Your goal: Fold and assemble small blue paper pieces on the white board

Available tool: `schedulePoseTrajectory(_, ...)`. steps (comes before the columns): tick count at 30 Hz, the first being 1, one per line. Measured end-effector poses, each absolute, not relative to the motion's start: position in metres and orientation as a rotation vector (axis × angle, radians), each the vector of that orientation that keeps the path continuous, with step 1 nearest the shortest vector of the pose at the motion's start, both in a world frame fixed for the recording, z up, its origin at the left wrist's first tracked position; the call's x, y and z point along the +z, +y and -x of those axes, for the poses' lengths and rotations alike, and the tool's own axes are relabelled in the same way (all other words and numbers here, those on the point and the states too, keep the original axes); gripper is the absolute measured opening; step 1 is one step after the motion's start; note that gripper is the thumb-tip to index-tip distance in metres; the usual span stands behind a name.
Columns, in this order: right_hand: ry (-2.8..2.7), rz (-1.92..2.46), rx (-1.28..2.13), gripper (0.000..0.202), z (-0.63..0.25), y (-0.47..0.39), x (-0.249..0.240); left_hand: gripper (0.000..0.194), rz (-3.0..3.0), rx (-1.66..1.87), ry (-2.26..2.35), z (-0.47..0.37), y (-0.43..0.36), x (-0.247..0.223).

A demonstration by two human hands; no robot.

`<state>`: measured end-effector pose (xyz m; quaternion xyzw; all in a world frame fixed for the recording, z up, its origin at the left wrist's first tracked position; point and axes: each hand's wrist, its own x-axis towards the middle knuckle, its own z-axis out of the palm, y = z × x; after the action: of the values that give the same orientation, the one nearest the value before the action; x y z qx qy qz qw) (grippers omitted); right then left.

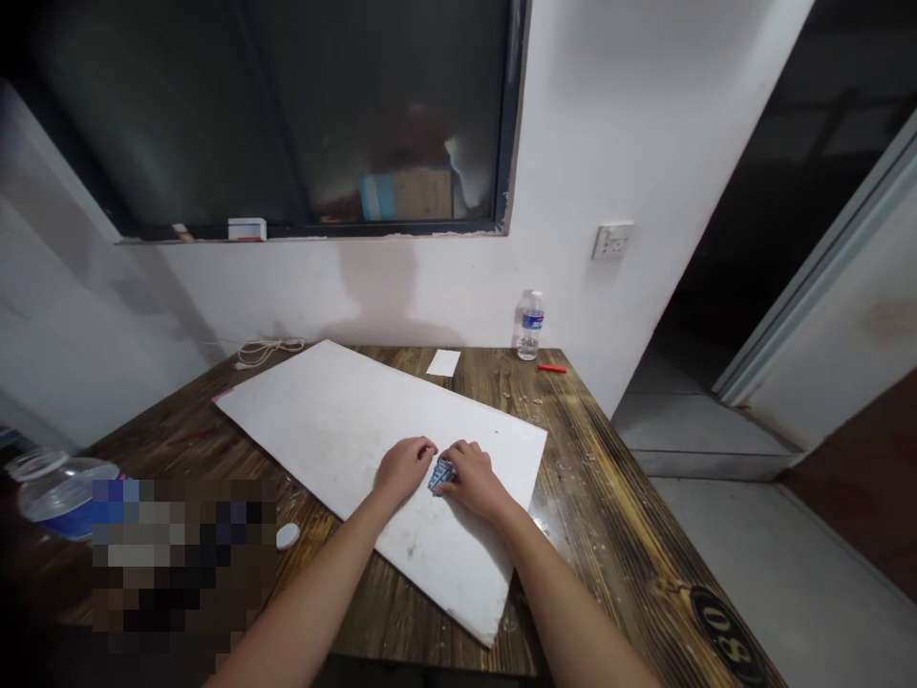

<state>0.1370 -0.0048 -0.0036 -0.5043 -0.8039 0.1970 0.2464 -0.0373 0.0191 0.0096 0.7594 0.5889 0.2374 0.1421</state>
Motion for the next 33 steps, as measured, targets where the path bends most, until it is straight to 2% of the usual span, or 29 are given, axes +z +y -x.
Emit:
schedulePoseTrajectory(14, -1.974, 1.234, 0.837, 0.028, -0.135, -0.008, -0.003, 0.024, -2.174, 0.694, 1.697, 0.038, 0.018, 0.008)
schedulePoseTrajectory(19, -1.868, 1.165, 0.982, 0.032, -0.136, -0.007, -0.003, 0.023, -2.174, 0.682, 1.69, 0.038, 0.019, 0.009)
schedulePoseTrajectory(24, -1.69, 1.241, 0.94, 0.016, -0.136, -0.002, -0.003, 0.023, -2.141, 0.675, 1.694, 0.038, 0.018, 0.012)
schedulePoseTrajectory(33, -1.381, 1.197, 1.013, 0.024, -0.139, 0.007, -0.014, 0.03, -2.032, 0.757, 1.532, 0.038, 0.018, 0.016)
